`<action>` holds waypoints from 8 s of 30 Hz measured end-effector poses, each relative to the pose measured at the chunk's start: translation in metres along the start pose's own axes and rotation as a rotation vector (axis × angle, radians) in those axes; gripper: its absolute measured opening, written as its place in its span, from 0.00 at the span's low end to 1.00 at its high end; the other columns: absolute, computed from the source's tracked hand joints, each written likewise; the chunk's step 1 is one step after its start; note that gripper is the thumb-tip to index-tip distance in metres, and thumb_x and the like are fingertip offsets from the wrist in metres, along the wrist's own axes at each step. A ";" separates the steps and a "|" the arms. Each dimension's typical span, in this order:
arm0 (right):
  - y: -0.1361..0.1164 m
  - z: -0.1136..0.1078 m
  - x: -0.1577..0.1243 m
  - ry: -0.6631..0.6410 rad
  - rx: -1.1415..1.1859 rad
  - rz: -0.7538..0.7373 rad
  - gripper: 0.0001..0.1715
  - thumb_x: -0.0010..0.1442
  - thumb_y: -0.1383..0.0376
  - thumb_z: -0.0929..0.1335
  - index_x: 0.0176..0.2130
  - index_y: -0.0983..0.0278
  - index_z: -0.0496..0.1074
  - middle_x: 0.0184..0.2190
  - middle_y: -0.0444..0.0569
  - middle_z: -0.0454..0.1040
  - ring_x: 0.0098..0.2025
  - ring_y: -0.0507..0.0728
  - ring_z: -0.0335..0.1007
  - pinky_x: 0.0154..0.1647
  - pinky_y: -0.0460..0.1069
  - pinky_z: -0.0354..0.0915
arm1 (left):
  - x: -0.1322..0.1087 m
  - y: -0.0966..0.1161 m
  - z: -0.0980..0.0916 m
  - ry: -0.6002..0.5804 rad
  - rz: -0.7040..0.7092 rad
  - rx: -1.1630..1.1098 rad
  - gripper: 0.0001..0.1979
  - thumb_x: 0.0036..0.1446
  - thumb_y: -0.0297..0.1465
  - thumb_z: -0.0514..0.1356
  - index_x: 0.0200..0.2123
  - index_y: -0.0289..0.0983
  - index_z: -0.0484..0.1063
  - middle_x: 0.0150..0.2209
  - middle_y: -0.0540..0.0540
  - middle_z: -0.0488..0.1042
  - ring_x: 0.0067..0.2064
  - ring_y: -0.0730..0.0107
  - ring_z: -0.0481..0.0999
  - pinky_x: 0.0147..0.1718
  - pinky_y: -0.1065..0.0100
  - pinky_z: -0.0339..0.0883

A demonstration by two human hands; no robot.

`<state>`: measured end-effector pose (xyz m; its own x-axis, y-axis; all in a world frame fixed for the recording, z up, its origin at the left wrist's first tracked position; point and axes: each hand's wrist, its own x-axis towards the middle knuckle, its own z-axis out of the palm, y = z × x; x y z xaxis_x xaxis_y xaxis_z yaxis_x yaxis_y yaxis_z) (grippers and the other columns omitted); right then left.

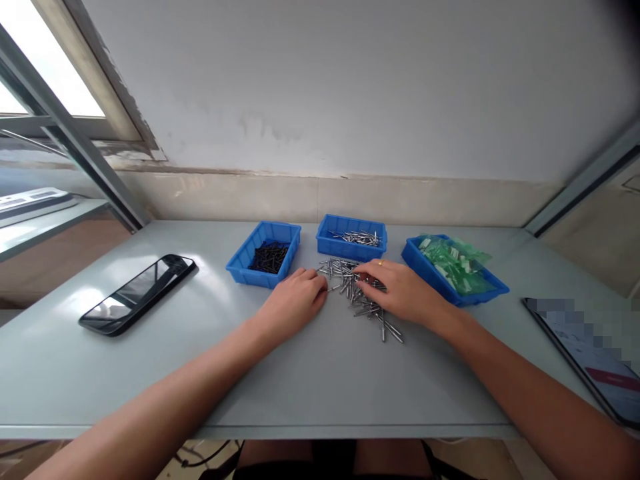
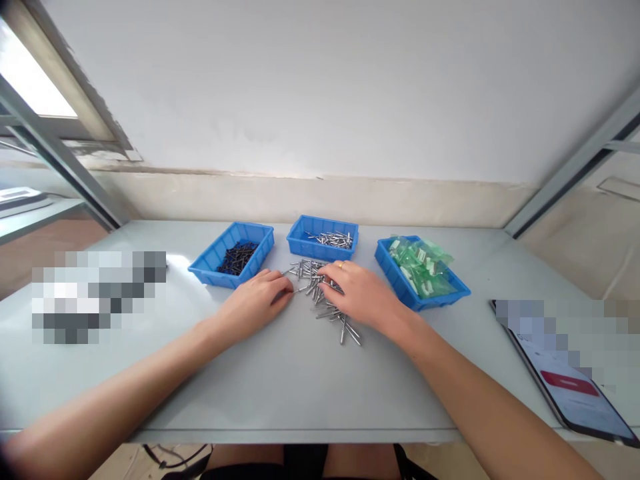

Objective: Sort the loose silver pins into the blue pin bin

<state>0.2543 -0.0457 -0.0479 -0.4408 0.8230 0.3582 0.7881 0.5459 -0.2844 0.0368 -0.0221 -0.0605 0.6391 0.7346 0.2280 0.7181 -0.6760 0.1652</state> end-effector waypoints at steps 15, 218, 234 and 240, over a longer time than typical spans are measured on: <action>-0.007 0.000 -0.001 -0.061 0.022 -0.165 0.11 0.64 0.65 0.59 0.41 0.63 0.69 0.37 0.49 0.75 0.39 0.56 0.70 0.39 0.51 0.65 | -0.002 0.015 -0.010 0.080 0.051 -0.269 0.05 0.59 0.29 0.51 0.36 0.37 0.66 0.35 0.47 0.71 0.39 0.65 0.71 0.37 0.65 0.66; -0.013 -0.011 -0.006 0.090 0.191 -0.305 0.06 0.58 0.66 0.64 0.38 0.63 0.68 0.33 0.48 0.71 0.37 0.54 0.68 0.38 0.49 0.66 | 0.000 0.019 -0.020 0.186 -0.070 -0.708 0.13 0.56 0.32 0.58 0.46 0.37 0.66 0.35 0.48 0.72 0.39 0.70 0.72 0.41 0.66 0.67; 0.003 -0.006 0.000 -0.013 -0.020 0.075 0.16 0.61 0.62 0.61 0.48 0.61 0.68 0.38 0.48 0.75 0.37 0.56 0.72 0.37 0.51 0.67 | -0.002 0.003 0.003 0.007 0.042 -0.166 0.17 0.57 0.31 0.54 0.51 0.35 0.64 0.46 0.41 0.67 0.49 0.58 0.65 0.50 0.56 0.61; -0.005 -0.001 -0.002 -0.084 -0.031 0.005 0.15 0.61 0.63 0.62 0.47 0.61 0.69 0.40 0.48 0.76 0.40 0.56 0.72 0.39 0.51 0.67 | 0.003 -0.001 0.009 0.042 0.038 -0.090 0.19 0.59 0.33 0.52 0.53 0.34 0.63 0.49 0.40 0.67 0.52 0.57 0.63 0.52 0.57 0.59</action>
<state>0.2517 -0.0502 -0.0463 -0.4706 0.8366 0.2806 0.8025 0.5380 -0.2582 0.0405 -0.0186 -0.0687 0.6522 0.7061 0.2757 0.6644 -0.7076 0.2405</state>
